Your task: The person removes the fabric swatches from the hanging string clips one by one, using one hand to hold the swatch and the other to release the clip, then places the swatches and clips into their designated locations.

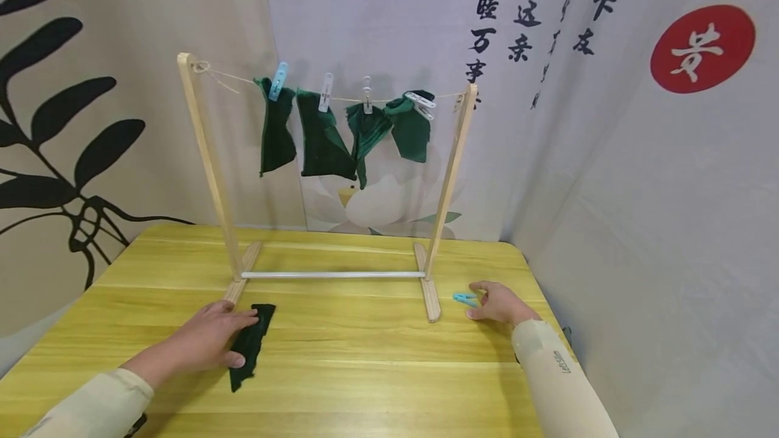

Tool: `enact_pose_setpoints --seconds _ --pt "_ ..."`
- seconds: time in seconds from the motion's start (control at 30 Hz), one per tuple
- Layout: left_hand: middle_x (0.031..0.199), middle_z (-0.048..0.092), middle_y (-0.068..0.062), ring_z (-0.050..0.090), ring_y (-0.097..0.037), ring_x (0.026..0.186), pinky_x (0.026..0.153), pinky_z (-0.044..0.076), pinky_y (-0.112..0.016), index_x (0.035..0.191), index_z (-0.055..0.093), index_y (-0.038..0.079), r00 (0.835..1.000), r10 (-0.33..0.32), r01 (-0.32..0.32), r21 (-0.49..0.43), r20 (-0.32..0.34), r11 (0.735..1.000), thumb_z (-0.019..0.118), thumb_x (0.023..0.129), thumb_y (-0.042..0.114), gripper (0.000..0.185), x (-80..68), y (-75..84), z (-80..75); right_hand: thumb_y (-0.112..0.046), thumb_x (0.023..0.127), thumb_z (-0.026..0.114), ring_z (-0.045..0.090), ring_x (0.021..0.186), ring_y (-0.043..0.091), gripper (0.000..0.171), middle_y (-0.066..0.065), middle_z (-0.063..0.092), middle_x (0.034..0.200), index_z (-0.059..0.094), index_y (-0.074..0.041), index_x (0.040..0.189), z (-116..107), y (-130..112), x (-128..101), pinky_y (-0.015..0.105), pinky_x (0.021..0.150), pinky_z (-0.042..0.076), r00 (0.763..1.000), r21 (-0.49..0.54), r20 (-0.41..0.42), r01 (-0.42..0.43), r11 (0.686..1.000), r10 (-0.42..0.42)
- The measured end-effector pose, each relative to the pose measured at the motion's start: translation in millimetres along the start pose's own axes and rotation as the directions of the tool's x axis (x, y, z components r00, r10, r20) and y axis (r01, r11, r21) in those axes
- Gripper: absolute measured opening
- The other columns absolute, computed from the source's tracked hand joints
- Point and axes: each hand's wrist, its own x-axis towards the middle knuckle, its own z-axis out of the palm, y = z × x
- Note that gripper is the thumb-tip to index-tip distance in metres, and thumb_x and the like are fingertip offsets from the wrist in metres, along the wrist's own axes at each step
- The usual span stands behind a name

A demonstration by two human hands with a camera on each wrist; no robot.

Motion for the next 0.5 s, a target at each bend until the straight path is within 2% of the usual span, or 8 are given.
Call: enact_pose_setpoints --seconds 0.3,0.5 --pt "0.146 0.055 -0.009 0.041 -0.052 0.134 0.107 0.031 -0.069 0.134 0.061 0.01 1.0 -0.003 0.004 -0.026 0.007 1.0 0.084 0.07 0.044 0.076 0.2 -1.8 1.2 -0.025 0.086 0.077 0.043 0.077 0.019 0.072 0.006 0.048 0.085 0.044 -0.005 0.147 0.8 0.9 0.8 0.032 0.066 0.035 1.0 0.001 0.006 -0.004 1.0 0.004" --pt "0.147 0.054 -0.01 0.041 -0.05 0.134 0.107 0.032 -0.069 0.133 0.062 0.009 1.0 -0.014 0.014 -0.053 0.001 0.998 0.084 0.072 0.044 0.073 -1.5 -3.7 1.5 -0.026 0.086 0.077 0.043 0.078 0.019 0.073 0.007 0.048 0.087 0.044 -0.005 0.147 1.4 1.1 1.4 0.032 0.066 0.035 1.0 -0.002 0.01 -0.007 1.0 0.007"
